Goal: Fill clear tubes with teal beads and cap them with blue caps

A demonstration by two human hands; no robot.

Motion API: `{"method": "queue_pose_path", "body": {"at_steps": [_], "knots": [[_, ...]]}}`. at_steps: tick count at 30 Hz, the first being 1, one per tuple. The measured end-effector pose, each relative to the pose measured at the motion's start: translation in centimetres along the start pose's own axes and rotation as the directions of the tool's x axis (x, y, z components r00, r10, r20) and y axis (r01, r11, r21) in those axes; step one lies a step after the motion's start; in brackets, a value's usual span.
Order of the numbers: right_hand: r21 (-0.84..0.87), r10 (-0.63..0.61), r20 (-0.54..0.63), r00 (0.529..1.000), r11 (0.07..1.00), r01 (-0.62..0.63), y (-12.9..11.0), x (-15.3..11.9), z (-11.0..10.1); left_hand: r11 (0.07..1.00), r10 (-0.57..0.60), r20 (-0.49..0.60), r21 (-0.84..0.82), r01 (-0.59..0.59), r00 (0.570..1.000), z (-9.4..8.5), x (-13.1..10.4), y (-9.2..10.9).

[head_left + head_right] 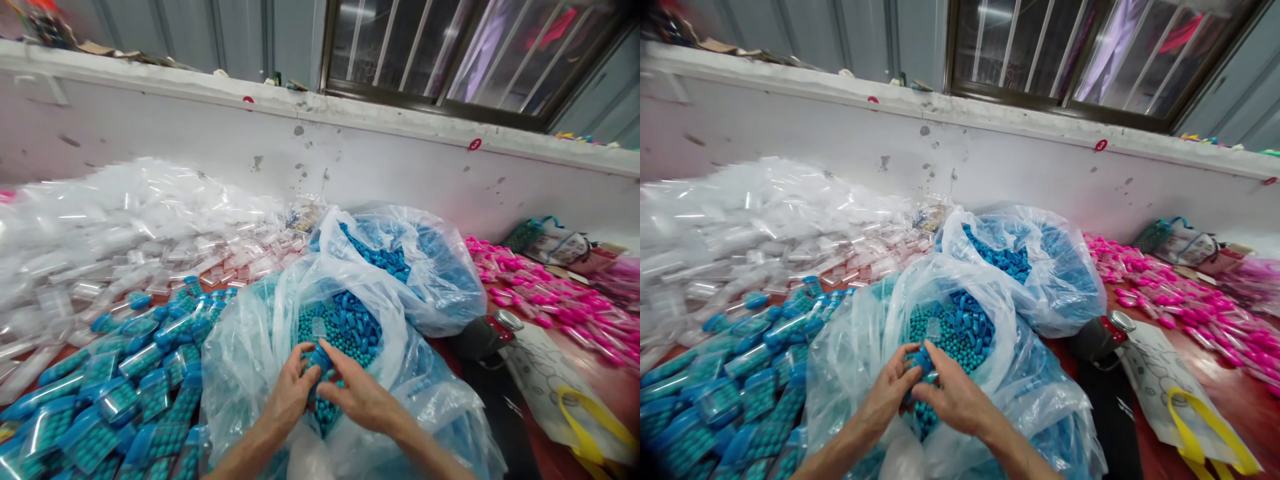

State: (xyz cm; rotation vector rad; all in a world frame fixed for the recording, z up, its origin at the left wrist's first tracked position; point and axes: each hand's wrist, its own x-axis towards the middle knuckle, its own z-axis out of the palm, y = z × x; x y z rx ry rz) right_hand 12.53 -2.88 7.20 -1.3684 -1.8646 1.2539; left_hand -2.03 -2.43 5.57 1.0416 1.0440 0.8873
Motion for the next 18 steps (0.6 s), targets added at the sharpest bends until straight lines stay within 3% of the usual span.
{"method": "queue_pose_path", "body": {"at_steps": [4,8,10,13,16,18], "knots": [[-0.235,-0.034,-0.051,0.998,0.972,0.021,-0.5,-0.4,2.0,0.991,0.115,-0.074,-0.067,-0.12,0.991,0.3,-0.3,0.0],[-0.37,-0.2,-0.237,0.951,0.924,0.103,0.4,-0.1,3.8,0.996,0.052,-0.085,-0.064,-0.057,0.995,0.8,-0.5,-0.2],[-0.413,-0.271,-0.271,0.924,0.9,0.143,1.2,-0.1,4.5,0.998,0.031,-0.131,-0.053,-0.039,0.991,1.1,-0.5,-0.4],[-0.4,-0.272,-0.306,0.912,0.907,0.136,2.0,-0.2,5.3,0.998,0.056,-0.155,0.016,-0.054,0.986,1.4,-0.1,-0.8],[-0.322,-0.204,-0.272,0.941,0.94,0.111,2.0,-0.2,5.3,0.982,0.128,-0.137,0.155,-0.106,0.982,1.1,0.1,-0.9],[-0.224,-0.156,-0.143,0.977,0.967,0.121,1.5,-0.1,4.4,0.957,0.172,-0.111,0.255,-0.139,0.979,0.1,-0.2,-0.4]]}}
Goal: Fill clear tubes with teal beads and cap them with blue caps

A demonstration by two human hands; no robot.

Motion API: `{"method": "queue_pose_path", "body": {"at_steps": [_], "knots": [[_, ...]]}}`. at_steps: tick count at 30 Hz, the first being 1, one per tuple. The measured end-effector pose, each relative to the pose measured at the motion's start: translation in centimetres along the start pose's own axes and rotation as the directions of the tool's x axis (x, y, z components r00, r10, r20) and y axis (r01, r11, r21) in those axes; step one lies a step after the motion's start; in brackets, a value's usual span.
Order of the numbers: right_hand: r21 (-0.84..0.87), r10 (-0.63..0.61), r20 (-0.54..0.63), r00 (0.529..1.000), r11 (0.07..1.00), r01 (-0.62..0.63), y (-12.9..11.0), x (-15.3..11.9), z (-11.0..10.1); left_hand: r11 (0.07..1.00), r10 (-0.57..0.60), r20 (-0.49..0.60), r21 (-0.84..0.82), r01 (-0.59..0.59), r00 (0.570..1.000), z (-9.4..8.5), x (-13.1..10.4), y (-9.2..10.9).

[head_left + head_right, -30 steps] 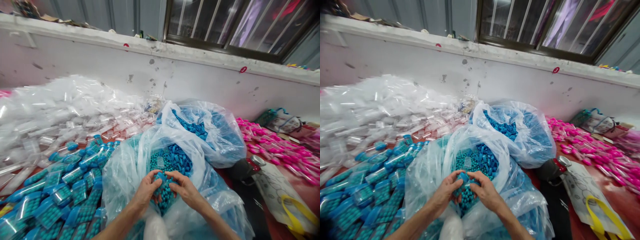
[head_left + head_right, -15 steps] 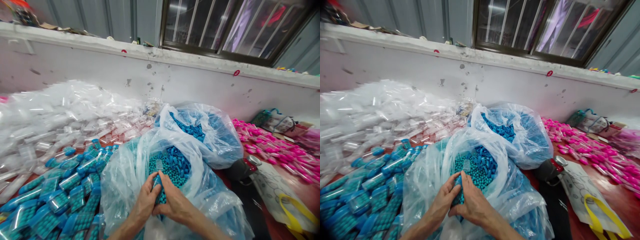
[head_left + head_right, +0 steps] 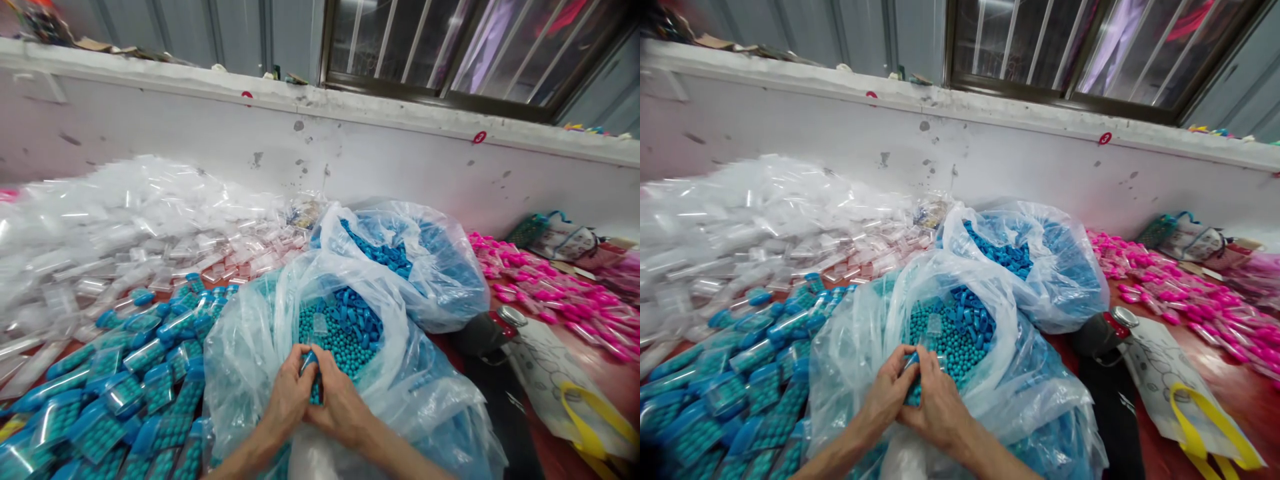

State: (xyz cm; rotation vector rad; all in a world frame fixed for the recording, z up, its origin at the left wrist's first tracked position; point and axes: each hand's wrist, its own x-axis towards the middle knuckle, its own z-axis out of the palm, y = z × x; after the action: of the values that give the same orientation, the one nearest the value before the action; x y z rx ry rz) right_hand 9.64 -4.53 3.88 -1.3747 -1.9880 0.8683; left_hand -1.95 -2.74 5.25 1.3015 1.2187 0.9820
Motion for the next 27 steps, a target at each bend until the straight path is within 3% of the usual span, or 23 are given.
{"method": "queue_pose_path", "body": {"at_steps": [3,6,8,10,12,13,15,17,18,20,22,25,27], "knots": [[0.121,0.053,0.138,0.989,0.99,-0.07,0.2,0.8,-2.6,0.979,0.037,-0.038,0.202,-0.029,0.999,-4.1,-0.6,0.8],[0.04,0.156,0.076,0.985,0.986,-0.16,1.7,1.4,-5.5,0.865,0.077,-0.242,0.499,0.056,0.967,-10.3,-1.3,1.6],[-0.045,0.177,0.042,0.983,0.983,-0.176,3.0,1.6,-6.9,0.665,0.152,-0.39,0.72,0.197,0.908,-13.8,-1.6,1.9],[-0.112,0.178,0.032,0.983,0.978,-0.174,4.0,1.7,-7.5,0.402,0.309,-0.458,0.857,0.322,0.833,-15.5,-1.6,2.2],[-0.201,0.185,0.022,0.983,0.964,-0.177,4.5,1.9,-7.3,0.27,0.433,-0.414,0.907,0.323,0.8,-14.7,-1.5,2.3],[-0.264,0.18,0.026,0.983,0.95,-0.167,4.4,2.0,-6.9,0.285,0.456,-0.372,0.922,0.264,0.808,-13.4,-1.4,2.3],[-0.417,0.149,0.085,0.985,0.903,-0.101,3.9,2.4,-5.7,0.441,0.43,-0.272,0.895,0.063,0.861,-10.0,-1.3,2.2],[-0.558,0.135,0.185,0.974,0.83,-0.009,3.3,2.8,-4.1,0.653,0.358,-0.162,0.747,-0.122,0.92,-6.3,-1.0,1.7],[-0.604,0.139,0.224,0.965,0.796,0.025,3.1,3.0,-3.3,0.734,0.303,-0.11,0.661,-0.158,0.947,-4.6,-0.9,1.4],[-0.648,0.159,0.24,0.958,0.761,0.036,3.1,3.4,-2.2,0.829,0.181,-0.037,0.543,-0.133,0.983,-2.1,-0.4,0.6],[-0.594,0.176,0.204,0.963,0.804,-0.022,3.8,3.8,-1.8,0.875,0.077,-0.008,0.481,-0.064,0.997,-0.8,0.5,-0.3],[-0.404,0.216,0.162,0.963,0.905,-0.135,5.0,4.1,-2.4,0.932,-0.037,-0.031,0.36,0.046,0.999,0.1,2.0,-1.4],[-0.172,0.293,0.184,0.938,0.949,-0.263,5.3,4.0,-3.0,0.955,-0.19,0.016,0.234,0.181,0.982,0.5,2.8,-1.8]]}}
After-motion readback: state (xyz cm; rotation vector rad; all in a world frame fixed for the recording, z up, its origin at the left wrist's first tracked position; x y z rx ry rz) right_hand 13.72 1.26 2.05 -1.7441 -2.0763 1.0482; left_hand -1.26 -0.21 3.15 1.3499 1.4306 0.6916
